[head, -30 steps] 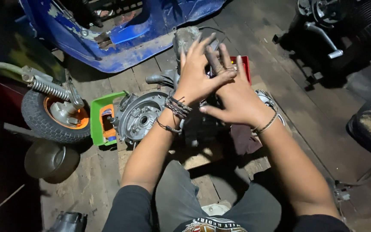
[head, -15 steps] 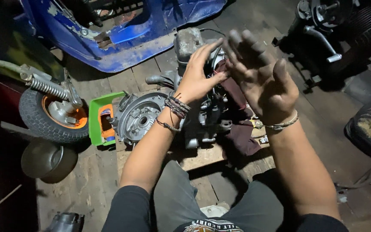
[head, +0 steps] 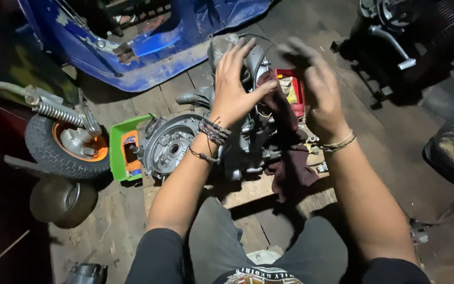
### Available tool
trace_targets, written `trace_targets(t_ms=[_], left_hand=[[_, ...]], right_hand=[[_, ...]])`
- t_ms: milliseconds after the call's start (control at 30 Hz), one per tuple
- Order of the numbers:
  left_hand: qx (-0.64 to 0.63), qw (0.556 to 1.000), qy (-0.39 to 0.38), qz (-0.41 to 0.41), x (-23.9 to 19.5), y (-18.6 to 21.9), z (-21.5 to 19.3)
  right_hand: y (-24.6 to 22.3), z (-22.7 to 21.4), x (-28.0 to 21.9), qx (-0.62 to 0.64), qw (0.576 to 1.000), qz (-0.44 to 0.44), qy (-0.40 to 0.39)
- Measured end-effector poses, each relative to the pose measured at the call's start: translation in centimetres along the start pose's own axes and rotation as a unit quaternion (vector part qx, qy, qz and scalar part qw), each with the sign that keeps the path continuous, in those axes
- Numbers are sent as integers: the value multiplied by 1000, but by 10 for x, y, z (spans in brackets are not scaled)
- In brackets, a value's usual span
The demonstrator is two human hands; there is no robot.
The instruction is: Wiping and cleaning the surfaces of a motorcycle engine casing using a cloth to remove dirt or residue.
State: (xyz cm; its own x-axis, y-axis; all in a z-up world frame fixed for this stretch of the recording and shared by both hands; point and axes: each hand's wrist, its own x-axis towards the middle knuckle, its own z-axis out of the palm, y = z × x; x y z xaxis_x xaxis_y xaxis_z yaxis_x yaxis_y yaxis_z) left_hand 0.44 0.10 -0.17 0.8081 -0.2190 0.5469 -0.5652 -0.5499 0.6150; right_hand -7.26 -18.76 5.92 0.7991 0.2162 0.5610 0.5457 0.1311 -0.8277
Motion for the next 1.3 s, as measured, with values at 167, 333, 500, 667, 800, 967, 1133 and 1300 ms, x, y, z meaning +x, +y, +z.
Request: trace_targets(t_ms=[167,333,500,667,800,967,1133,1300], left_hand=[[22,997,68,38,-4,13,-9],[142,988,38,38,-7,6,4],[307,944,-3,119,-9,1,18],[360,918,-117,115,-10,53,-6],[248,957,-20,150,-20,29,16],[254,957,-13,139,-23,35,8],[358,922,-113,93,-16,48,-2],[281,929,-21,241,-20,39,18]], right_hand=[[26,-12,-1,-200,968,-100,114],[32,-10,-2,-243,958,-93,120],[53,-10,-2,-370,926,-18,67],[44,10,-4,-369,923,-67,91],[37,35,-7,-435,880,-139,130],[35,43,-7,-525,828,-162,115],[46,11,-3,-534,830,-74,144],[61,-25,-4,-448,890,-41,80]])
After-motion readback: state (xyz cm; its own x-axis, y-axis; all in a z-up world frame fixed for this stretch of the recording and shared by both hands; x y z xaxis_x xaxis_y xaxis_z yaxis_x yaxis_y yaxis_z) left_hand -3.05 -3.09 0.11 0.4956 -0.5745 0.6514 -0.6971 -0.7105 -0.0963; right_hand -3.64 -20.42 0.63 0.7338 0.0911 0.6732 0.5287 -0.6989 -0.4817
